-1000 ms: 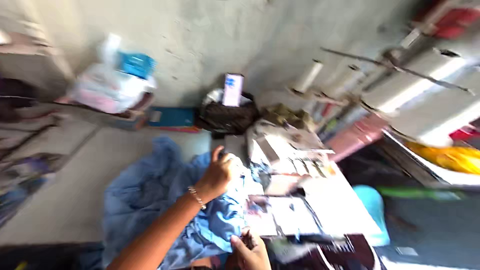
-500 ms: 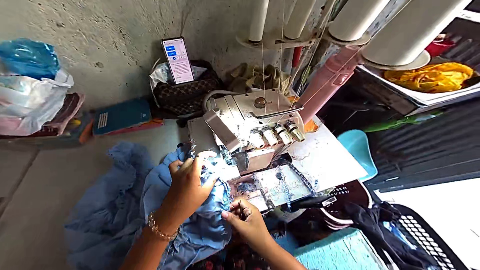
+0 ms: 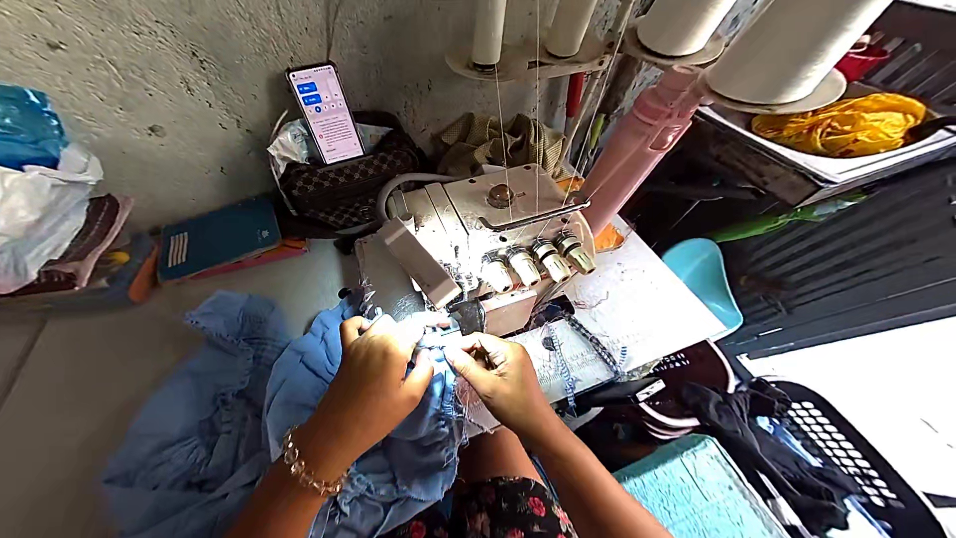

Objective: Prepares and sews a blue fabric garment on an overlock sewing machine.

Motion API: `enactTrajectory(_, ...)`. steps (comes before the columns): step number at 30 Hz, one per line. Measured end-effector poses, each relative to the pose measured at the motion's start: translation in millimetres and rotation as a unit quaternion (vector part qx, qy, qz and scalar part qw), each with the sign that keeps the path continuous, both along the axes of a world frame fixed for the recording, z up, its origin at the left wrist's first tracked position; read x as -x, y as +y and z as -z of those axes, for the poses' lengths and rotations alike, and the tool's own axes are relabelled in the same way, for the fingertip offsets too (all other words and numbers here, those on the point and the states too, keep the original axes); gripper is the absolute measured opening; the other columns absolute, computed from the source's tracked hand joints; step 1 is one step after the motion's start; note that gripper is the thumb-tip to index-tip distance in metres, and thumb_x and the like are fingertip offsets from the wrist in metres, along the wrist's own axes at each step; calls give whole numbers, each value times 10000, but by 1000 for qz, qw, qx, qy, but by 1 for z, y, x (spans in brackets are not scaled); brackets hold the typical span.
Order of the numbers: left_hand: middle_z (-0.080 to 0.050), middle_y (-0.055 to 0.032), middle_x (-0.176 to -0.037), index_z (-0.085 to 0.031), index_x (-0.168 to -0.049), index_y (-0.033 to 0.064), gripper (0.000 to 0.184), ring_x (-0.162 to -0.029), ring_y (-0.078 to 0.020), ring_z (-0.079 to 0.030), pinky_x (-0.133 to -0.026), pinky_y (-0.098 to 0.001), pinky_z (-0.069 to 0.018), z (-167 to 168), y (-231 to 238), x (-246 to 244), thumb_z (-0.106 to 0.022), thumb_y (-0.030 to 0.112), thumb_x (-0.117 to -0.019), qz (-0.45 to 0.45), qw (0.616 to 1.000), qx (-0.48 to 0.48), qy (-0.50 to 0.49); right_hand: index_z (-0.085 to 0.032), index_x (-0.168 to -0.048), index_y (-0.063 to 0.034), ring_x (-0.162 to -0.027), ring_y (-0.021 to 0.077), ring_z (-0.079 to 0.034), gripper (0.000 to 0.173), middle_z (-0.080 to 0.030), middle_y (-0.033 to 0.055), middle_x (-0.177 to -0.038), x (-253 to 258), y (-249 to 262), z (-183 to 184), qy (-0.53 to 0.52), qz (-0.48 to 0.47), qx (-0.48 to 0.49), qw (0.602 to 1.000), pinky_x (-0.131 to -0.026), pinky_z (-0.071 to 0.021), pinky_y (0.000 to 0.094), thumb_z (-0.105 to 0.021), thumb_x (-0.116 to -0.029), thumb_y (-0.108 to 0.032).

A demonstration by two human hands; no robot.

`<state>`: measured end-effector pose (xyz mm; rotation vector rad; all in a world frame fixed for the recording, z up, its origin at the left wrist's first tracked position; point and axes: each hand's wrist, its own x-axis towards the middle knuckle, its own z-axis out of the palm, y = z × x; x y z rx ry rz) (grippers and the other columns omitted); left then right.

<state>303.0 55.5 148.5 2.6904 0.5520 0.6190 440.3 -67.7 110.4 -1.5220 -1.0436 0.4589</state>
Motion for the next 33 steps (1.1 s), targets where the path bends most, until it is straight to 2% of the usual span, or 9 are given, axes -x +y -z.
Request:
enactTrajectory(4, -688, 6, -891, -754, -1030, 205, 387, -884, -199, -630, -850, -526, -375, 3, 1, -3, -423, 405, -1016, 11, 1000, -26, 13, -737, -888, -46, -635, -102, -510, 175, -645, -80, -746, -3, -1, -2, 39, -13, 1, 999, -597, -424, 100, -629, -942, -173)
enactTrajectory(10, -671, -52, -843, -690, -892, 131, 326, -887, -282, -643, -867, -558, -373, -2, 0, -3, -443, 340, -934, -13, 992, -120, 21, -728, -887, -47, -630, -107, -514, 152, -641, -85, -738, -4, 1, -8, 48, -13, -20, 999, -591, -429, 86, -642, -937, -162)
enactTrajectory(13, -648, -73, -746, -692, -863, 76, 273, -769, -250, -649, -843, -539, -393, 3, 11, 2, -450, 191, -915, 2, 998, -60, 5, -730, -903, -43, -643, -102, -526, 152, -647, -80, -751, -7, 2, -7, 55, -15, -12, 998, -606, -440, 89, -639, -943, -158)
enactTrajectory(16, -713, -57, -866, -725, -1000, 68, 298, -843, -192, -688, -777, -473, -534, -4, 44, 18, -438, 104, -928, -1, 997, 73, 14, -722, -898, -41, -624, -88, -485, 162, -615, -79, -741, -7, 6, -3, 64, -22, 8, 998, -592, -409, 106, -640, -948, -172)
enactTrajectory(21, -649, -365, -1072, -640, -1202, -88, 277, -1019, -604, -610, -843, -784, -422, -26, 100, 56, -583, 109, -1015, -217, 972, -23, 83, -732, -907, -48, -607, -89, -489, 139, -628, -79, -745, -8, 11, 0, 76, -9, 7, 997, -582, -420, 101, -645, -940, -151)
enactTrajectory(23, -561, -425, -1220, -584, -1251, -125, 513, -1178, -667, -488, -927, -822, -328, -31, 98, 55, -778, 203, -909, -291, 952, -69, 71, -745, -939, -47, -611, -91, -498, 145, -651, -76, -764, -7, 11, 0, 81, -6, 12, 997, -587, -428, 98, -664, -946, -167)
enactTrajectory(25, -511, -428, -1284, -574, -1249, -130, 487, -1236, -682, -417, -943, -832, -276, -35, 84, 45, -779, 89, -865, -281, 952, -111, 45, -754, -960, -53, -606, -92, -500, 153, -665, -79, -773, -6, 12, -2, 74, -1, 20, 997, -588, -430, 99, -681, -943, -186)
enactTrajectory(28, -642, -283, -1195, -676, -1133, -32, 274, -1164, -536, -559, -919, -752, -342, -28, 58, 25, -514, 88, -948, -152, 980, -127, -5, -760, -958, -65, -606, -87, -504, 172, -666, -81, -768, -6, 13, 0, 50, 2, 29, 998, -592, -432, 108, -679, -948, -216)
enactTrajectory(33, -729, 9, -1007, -746, -1080, 177, 404, -1057, -158, -638, -1023, -580, -297, -5, 19, -3, -500, 489, -1008, 29, 993, 104, 37, -755, -921, -55, -659, -101, -543, 156, -697, -66, -810, -3, 11, -2, 16, 0, -28, 999, -617, -449, 91, -652, -928, -172)
